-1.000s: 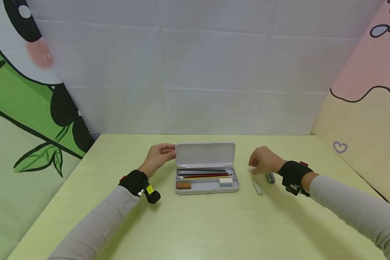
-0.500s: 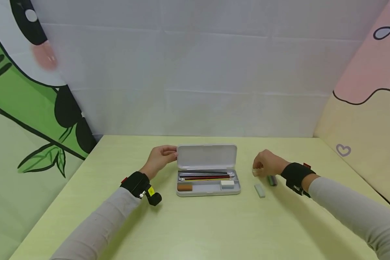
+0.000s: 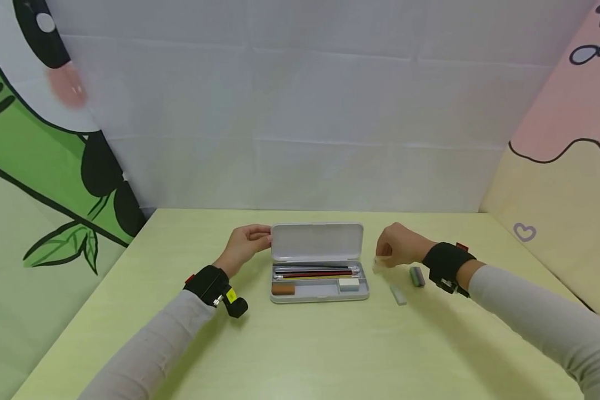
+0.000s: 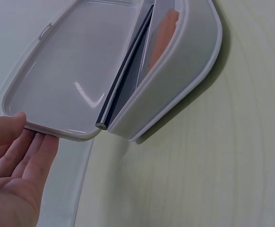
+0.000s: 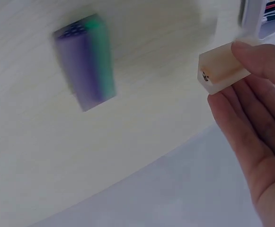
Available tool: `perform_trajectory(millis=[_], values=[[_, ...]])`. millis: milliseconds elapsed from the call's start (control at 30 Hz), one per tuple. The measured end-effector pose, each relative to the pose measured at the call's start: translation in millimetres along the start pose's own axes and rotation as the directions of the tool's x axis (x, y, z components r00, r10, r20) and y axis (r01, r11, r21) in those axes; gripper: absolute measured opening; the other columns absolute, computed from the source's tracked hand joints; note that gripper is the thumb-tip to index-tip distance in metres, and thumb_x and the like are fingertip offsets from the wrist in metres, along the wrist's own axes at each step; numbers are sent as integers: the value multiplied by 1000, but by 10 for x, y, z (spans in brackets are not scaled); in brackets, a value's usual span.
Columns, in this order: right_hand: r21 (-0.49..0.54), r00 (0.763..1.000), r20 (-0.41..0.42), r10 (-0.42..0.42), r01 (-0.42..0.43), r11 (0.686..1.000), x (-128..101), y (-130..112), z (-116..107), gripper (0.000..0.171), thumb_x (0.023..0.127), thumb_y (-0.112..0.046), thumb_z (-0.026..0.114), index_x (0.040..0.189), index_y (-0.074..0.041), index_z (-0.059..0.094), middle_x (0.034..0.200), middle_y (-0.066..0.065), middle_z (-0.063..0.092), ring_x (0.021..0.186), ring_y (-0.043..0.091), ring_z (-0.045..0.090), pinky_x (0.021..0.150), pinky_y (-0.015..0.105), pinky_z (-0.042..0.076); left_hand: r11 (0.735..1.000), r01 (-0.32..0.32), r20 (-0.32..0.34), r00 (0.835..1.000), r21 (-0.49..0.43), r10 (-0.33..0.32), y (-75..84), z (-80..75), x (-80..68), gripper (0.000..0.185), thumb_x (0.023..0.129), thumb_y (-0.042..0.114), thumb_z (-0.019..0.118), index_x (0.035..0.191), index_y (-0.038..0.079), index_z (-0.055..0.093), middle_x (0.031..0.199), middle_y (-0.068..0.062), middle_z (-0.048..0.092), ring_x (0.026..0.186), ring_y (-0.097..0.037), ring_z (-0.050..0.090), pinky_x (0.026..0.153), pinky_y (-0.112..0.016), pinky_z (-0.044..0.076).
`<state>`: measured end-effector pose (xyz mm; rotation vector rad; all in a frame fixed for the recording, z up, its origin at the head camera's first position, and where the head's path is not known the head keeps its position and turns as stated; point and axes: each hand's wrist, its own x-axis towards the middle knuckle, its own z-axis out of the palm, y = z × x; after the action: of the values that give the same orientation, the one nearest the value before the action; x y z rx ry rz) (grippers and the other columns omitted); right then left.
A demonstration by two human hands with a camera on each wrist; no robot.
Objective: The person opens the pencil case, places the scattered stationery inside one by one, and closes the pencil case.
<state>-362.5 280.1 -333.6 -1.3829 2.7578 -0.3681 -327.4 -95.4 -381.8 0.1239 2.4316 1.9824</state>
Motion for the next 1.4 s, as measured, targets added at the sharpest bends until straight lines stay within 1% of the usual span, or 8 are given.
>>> perform_trajectory(millis=[167,367,500,600,733,933,1167,1400], values=[[-29,998,8,-57,58,998,207,-314,-26,5,75,-3,77,72,-7,74,69,2,71,61,7,64,58,16,55,1000,-2,0,1000,7,2,-34,-15,29,40,94,13,62,129,-4,55,126,-22,64,100,-12,69,103,-41,52],[-2,998,37,-60,60,998,454,-665,-17,4,79,-6,76,75,-7,75,70,3,72,62,6,63,59,17,55,1000,0,-8,1000,0,0,-30,5,30,38,93,11,62,128,-4,56,124,-22,65,100,-13,69,104,-43,51],[0,996,52,-70,70,998,577,-853,36,5,81,-10,76,76,-7,76,71,3,72,62,7,64,59,17,55,1000,-1,10,1000,-11,1,-23,44,28,38,93,10,62,128,-4,56,124,-21,65,98,-11,69,104,-42,52],[-24,996,58,-62,64,998,662,-1002,82,2,79,-9,77,78,-7,76,72,3,73,63,8,63,59,17,55,1000,-21,25,999,-17,21,-16,60,35,38,94,10,62,128,-4,56,124,-22,65,98,-11,69,104,-43,51],[-91,995,45,-86,90,992,790,-1171,182,3,78,-9,78,78,-7,76,73,2,72,64,9,61,60,17,53,999,-29,13,999,-26,29,-8,36,25,37,93,9,62,128,-4,56,124,-23,64,96,-11,70,104,-44,51],[-116,989,53,-135,141,983,921,-1277,353,9,79,-13,77,75,-6,73,69,1,68,60,6,52,55,14,45,999,-27,6,1000,-22,27,1,6,5,37,93,8,62,127,-4,57,124,-24,64,94,-8,69,103,-43,52],[-67,988,61,-142,146,987,995,-1329,434,11,79,-8,75,69,-3,72,67,5,69,56,3,46,48,10,38,998,-50,11,999,-35,50,-9,-4,28,37,93,7,61,127,-7,56,122,-23,65,91,-4,68,103,-44,52],[-65,990,58,-127,131,989,993,-1357,472,14,79,-6,75,66,-4,71,62,2,66,54,2,45,46,10,38,999,-28,3,1000,-42,28,-26,-6,29,37,93,8,62,127,-5,57,124,-23,64,91,-5,69,104,-44,52]])
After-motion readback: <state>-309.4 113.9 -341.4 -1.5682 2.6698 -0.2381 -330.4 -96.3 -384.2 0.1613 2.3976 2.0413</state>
